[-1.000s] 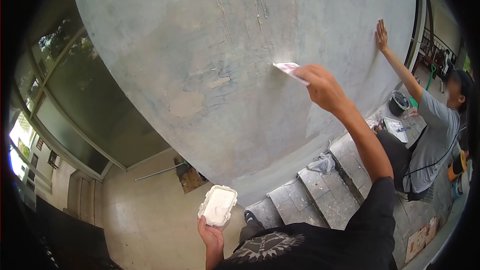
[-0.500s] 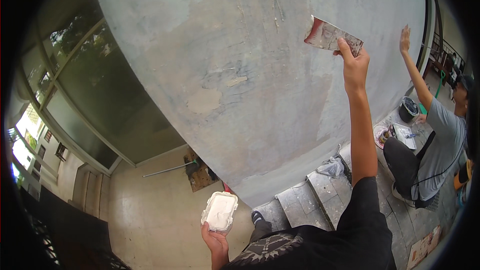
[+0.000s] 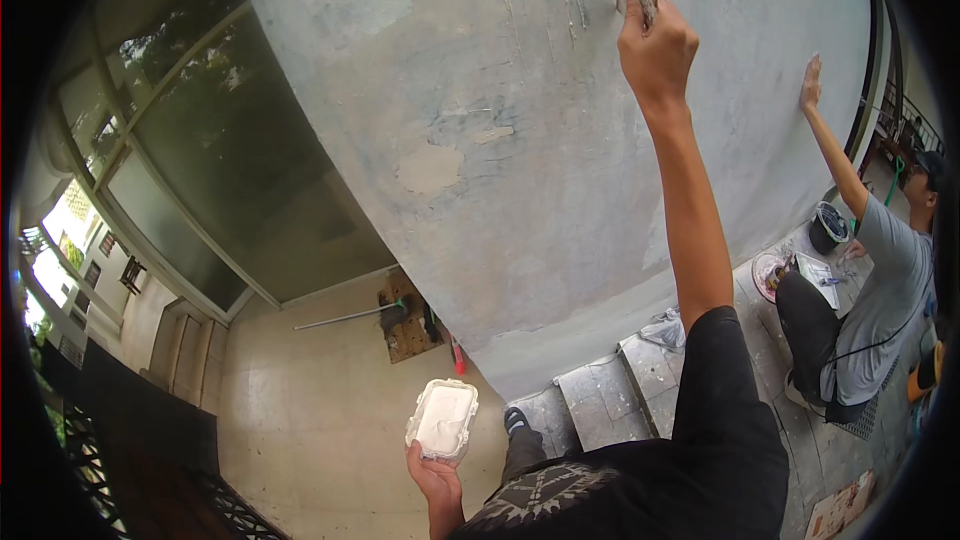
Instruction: The person patches holes and cracks on an exterior wall by applying wall filler from a plastic container to the wall using a putty knife.
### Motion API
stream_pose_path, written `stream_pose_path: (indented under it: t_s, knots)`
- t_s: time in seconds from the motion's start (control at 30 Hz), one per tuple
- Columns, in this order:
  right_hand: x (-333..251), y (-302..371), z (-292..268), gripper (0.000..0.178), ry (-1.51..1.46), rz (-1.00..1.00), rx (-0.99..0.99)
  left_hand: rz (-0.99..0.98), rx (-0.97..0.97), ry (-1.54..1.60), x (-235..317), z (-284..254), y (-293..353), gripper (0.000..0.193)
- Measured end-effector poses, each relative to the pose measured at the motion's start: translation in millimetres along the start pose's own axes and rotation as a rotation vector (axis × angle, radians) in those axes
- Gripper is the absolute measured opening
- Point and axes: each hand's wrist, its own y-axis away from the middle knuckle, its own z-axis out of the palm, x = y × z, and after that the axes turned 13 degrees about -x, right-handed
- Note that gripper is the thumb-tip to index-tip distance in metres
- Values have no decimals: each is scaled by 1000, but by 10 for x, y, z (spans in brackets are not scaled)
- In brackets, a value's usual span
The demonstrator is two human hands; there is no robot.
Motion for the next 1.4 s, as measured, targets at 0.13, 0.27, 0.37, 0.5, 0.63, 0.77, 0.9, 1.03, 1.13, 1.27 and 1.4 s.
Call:
stream_pose_path:
  t_s: [0.13, 0.27, 0.37, 0.5, 0.63, 0.77, 0.9, 1.03, 1.13, 1.27, 1.4]
  knots:
    - [-149, -99, 161, 15, 66, -12, -11, -4, 23, 11, -5, -99, 155, 54]
    - [-387, -179, 286, 16, 56, -1, -55, 14, 22, 4, -12, -136, 203, 54]
    - [-619, -171, 392, 15, 18, -10, -119, 48, 73, -40, 4, -183, 200, 57]
    - [-819, -20, 509, 13, -52, -210, -192, 57, 38, 4, 30, -93, 140, 57]
    - [-725, 235, 603, 22, -31, -502, -371, 68, 20, 4, 8, -30, 74, 57]
    - [-342, 256, 420, 23, 181, -794, -418, 48, 30, 9, -2, -64, 109, 56]
    - [218, 9, 94, 34, 313, -900, -560, 20, 1, -13, -23, -19, 82, 55]
    - [465, -132, -155, 31, 441, -925, -678, 3, -5, -34, -21, 17, 63, 55]
    - [706, -138, -306, 31, 451, -892, -679, -15, -8, -42, -28, 97, 26, 54]
    - [934, 2, -530, 34, 421, -753, -716, -37, -11, -81, -71, 135, -62, 57]
    - [1123, 410, -567, 36, 315, -605, -743, -48, -18, -95, -60, 199, -64, 57]
